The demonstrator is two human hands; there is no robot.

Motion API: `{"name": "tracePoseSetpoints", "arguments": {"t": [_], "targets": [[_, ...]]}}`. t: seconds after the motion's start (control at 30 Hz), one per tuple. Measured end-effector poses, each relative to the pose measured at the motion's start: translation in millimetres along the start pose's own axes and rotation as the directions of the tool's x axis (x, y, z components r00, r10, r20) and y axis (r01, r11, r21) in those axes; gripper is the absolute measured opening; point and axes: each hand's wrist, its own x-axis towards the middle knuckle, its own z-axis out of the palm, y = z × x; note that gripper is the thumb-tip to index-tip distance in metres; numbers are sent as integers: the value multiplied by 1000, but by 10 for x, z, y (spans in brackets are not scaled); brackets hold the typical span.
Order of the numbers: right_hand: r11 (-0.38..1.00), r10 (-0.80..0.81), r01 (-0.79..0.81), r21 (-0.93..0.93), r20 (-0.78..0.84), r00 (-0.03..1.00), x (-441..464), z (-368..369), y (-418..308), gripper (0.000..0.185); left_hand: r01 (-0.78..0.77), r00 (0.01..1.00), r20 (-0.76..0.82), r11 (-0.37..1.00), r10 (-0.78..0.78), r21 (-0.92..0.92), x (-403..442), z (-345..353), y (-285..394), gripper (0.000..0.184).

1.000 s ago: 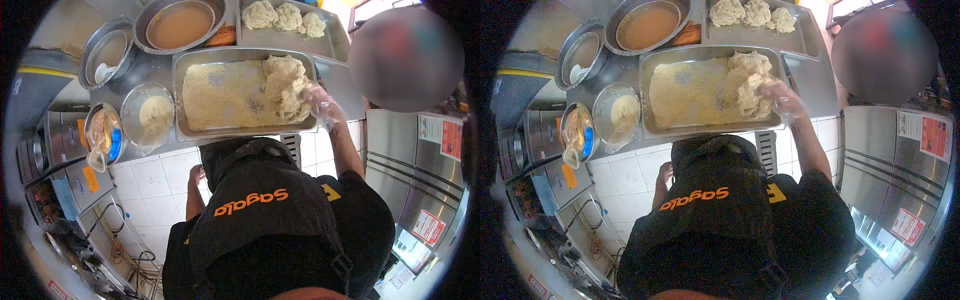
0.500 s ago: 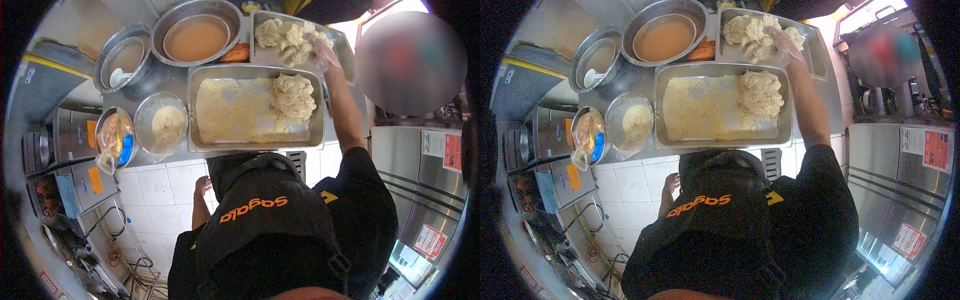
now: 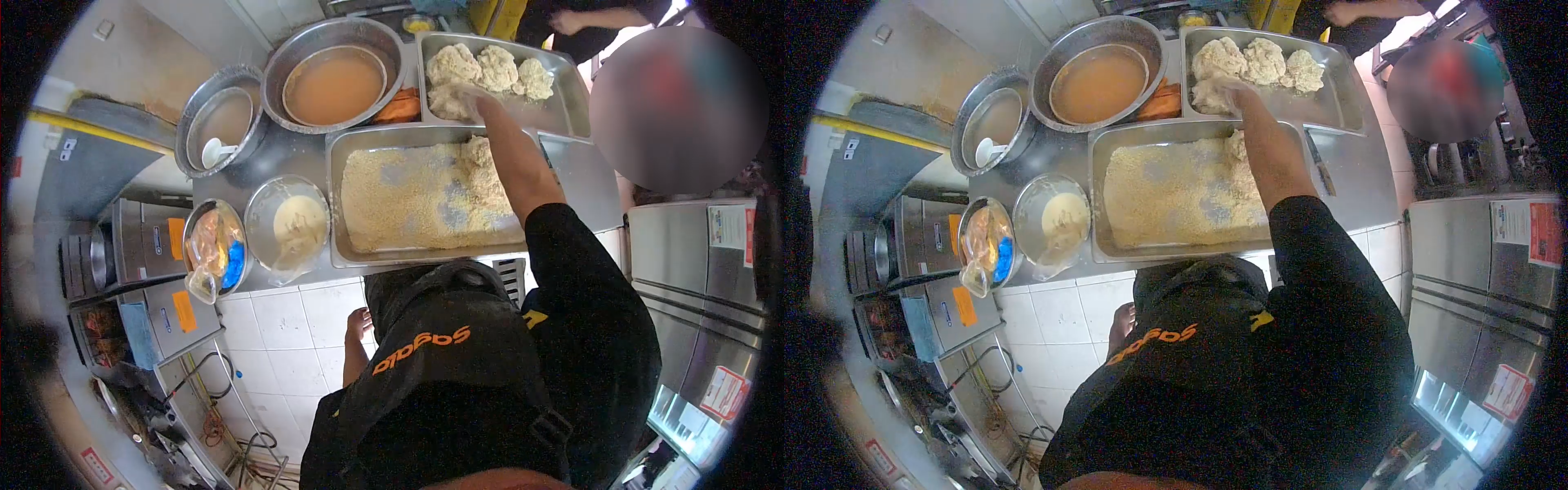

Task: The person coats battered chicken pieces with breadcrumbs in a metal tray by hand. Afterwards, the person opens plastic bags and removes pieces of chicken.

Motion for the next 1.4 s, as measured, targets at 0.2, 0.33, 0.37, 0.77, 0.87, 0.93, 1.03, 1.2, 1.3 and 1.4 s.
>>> {"name": "tracePoseSetpoints", "arguments": {"t": [0.2,0.33,0.37,0.77,0.87,0.93,1.03,1.2,1.3,1.4], "targets": [[919,35,36,-392,174,984,258,-286,15,42,-46,998,34,999,45,18,-205,71,145,25],[951,-106,145,-272,154,982,-286,-67,-314,32,-36,999,8,999,36,30,-253,62,144,29],[957,-74,95,-273,85,994,97,-69,-12,31,-52,999,-7,998,52,34,-305,73,178,30],[681,-162,47,-730,-88,983,-407,-242,-325,46,-41,998,50,985,33,166,131,-122,154,34],[646,-129,-23,-763,-139,982,-1453,-482,-1016,45,-79,992,109,979,59,189,36,-108,316,37],[497,-461,324,-805,71,885,-1761,-716,-744,45,-36,997,74,977,20,212,158,-121,328,37],[638,-181,-27,-769,-184,966,-2011,-876,-144,44,-10,999,32,966,1,258,0,25,450,36],[816,-54,-147,-559,-327,943,-2397,-689,410,63,-19,999,49,947,4,320,35,69,525,35],[795,-34,-90,-599,-193,981,-2600,-525,417,67,-57,996,79,952,35,301,-13,16,580,34],[784,107,-202,-588,-193,975,-2600,-537,367,66,-47,999,32,958,40,284,-64,71,656,32]]}}
